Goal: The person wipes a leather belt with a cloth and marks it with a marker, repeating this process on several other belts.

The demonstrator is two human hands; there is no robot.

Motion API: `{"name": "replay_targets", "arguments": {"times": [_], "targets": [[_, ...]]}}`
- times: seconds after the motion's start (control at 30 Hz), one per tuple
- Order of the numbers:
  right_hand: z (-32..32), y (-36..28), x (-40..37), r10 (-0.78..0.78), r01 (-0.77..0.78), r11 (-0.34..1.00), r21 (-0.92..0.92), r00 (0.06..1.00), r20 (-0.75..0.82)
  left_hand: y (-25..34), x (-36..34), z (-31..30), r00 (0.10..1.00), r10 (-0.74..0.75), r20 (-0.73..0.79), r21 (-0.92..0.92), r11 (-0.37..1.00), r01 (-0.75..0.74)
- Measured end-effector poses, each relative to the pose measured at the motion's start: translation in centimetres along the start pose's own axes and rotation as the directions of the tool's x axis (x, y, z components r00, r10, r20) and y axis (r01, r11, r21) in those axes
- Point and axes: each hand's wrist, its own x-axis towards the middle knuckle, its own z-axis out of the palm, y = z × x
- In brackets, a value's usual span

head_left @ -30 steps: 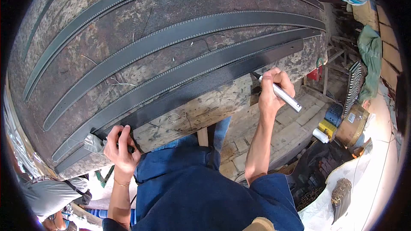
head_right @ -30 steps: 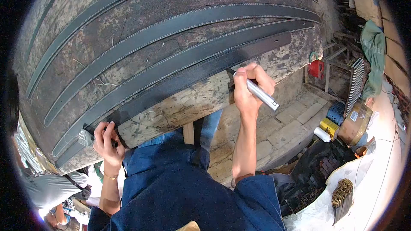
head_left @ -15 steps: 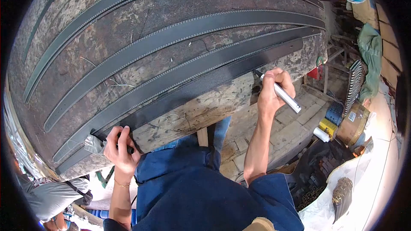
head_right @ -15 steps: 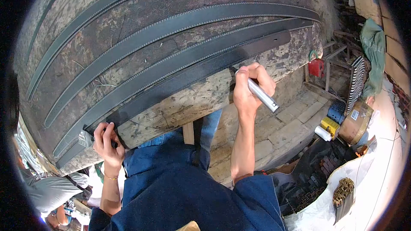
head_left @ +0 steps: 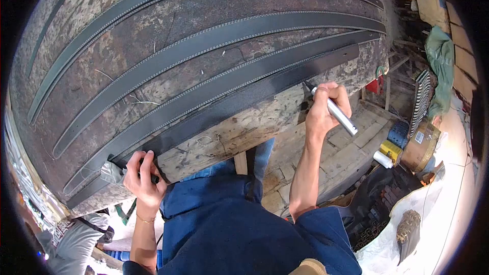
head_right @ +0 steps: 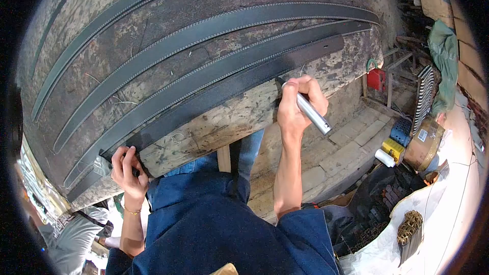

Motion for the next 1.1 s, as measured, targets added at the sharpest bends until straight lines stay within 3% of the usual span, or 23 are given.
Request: {"name": "replay_targets", "arguments": {"times": [0.23, 0.33, 0.47, 0.53, 0.87, 1.07, 1.1], "targets": [[-0.07, -0.10, -0.18, 0.084, -0.084, 0.996, -0.020, 0.996, 0.028, -0.13, -0.05, 0.04, 1.000, 0.009, -0.002, 0.016, 1.000, -0.009], [0.00, -0.17, 0.02, 0.003, 0.001, 0.997, -0.073, 0.998, 0.065, -0.18, -0.15, 0.03, 1.000, 0.008, 0.002, 0.019, 1.000, -0.008], [-0.19, 0.02, 0.01, 0.027, -0.023, 0.997, -0.072, 0.998, 0.062, -0.07, -0.11, -0.01, 1.000, -0.016, 0.012, -0.010, 1.000, 0.016], [-0.08, 0.09, 0.04, 0.132, -0.129, 0.989, 0.067, 0.990, -0.045, -0.25, -0.27, 0.07, 1.000, -0.015, 0.011, -0.003, 1.000, 0.015], [-0.14, 0.26, 0.10, 0.046, -0.044, 0.999, -0.017, 0.995, 0.087, -0.27, -0.11, 0.23, 1.000, 0.011, -0.013, 0.014, 1.000, -0.011], [-0.02, 0.15, -0.15, 0.029, -0.028, 0.999, 0.039, 0.999, -0.033, -0.19, -0.08, 0.13, 1.000, 0.003, -0.005, -0.001, 1.000, -0.003], [0.04, 0.19, -0.32, 0.021, -0.022, 1.000, -0.018, 0.998, -0.057, -0.11, -0.07, 0.09, 1.000, 0.002, -0.004, -0.001, 1.000, -0.002]]}}
